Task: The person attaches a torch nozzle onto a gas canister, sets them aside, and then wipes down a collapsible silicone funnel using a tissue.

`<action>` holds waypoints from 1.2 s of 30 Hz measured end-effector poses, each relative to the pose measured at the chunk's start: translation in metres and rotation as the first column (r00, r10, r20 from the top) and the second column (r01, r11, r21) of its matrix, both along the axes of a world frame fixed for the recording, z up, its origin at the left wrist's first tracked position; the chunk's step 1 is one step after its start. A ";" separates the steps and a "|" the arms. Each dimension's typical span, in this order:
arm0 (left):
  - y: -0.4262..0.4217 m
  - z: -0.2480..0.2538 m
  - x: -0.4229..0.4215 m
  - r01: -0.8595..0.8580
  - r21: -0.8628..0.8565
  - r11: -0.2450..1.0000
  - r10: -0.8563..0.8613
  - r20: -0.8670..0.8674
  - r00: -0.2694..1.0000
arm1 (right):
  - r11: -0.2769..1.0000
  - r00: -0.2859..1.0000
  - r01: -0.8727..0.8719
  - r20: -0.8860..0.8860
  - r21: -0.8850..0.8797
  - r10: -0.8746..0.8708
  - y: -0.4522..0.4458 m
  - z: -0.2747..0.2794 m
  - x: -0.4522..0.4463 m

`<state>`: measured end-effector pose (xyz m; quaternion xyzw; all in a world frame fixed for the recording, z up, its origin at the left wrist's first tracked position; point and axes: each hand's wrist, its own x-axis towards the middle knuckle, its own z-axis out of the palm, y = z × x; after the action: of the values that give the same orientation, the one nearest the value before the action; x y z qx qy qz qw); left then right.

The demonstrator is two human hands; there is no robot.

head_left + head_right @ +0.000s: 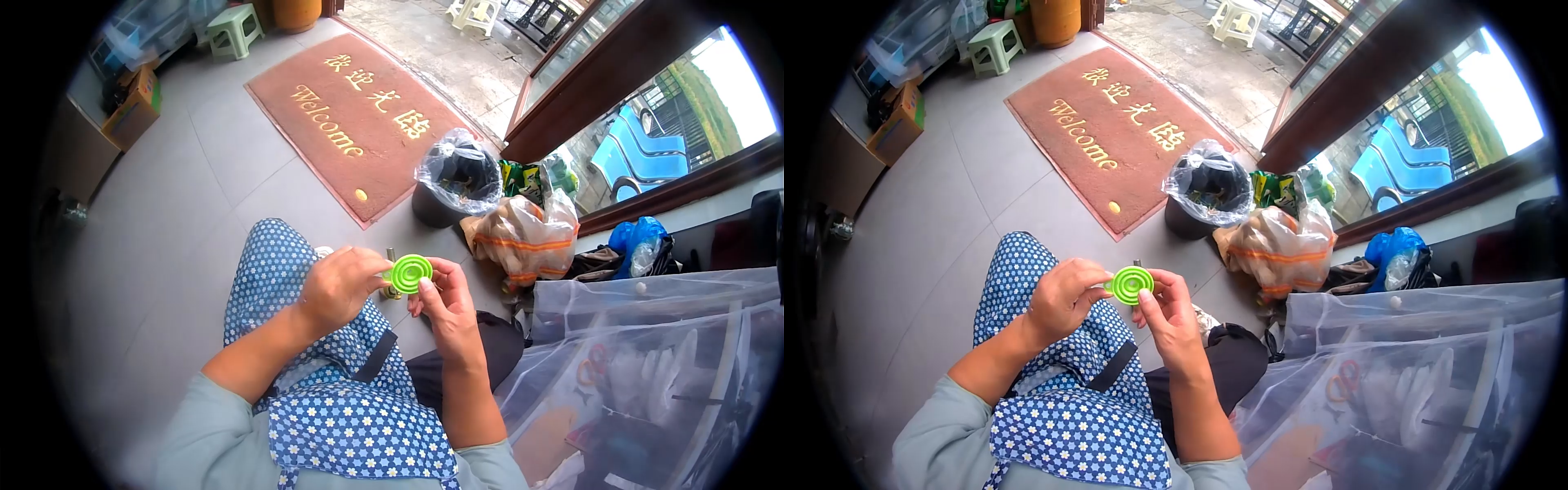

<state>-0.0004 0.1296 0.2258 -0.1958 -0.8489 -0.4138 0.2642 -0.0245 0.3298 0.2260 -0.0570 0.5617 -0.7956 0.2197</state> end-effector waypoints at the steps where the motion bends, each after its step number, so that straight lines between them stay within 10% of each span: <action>1: 0.000 0.001 0.000 0.015 -0.008 1.000 -0.015 -0.024 1.000 | 1.000 1.000 -0.004 0.000 0.000 0.004 -0.001 -0.003 0.001; 18: 0.019 -0.014 0.014 0.105 0.063 0.992 -0.112 0.119 0.987 | 0.939 0.944 0.326 0.021 0.105 -0.330 -0.020 -0.033 0.012; 26: 0.015 -0.016 0.014 -0.132 0.436 0.890 -0.099 0.468 0.878 | 0.985 0.986 0.160 0.045 0.060 -0.162 -0.010 -0.012 0.013; 36: 0.014 -0.014 0.008 -0.040 0.390 0.920 -0.208 0.572 0.793 | 0.969 0.978 0.188 -0.123 0.163 -0.169 -0.010 -0.025 0.016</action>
<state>0.0075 0.1431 0.2115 -0.0367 -0.7810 -0.6234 -0.0062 -0.0081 0.3198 0.2006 -0.0301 0.6428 -0.7559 0.1205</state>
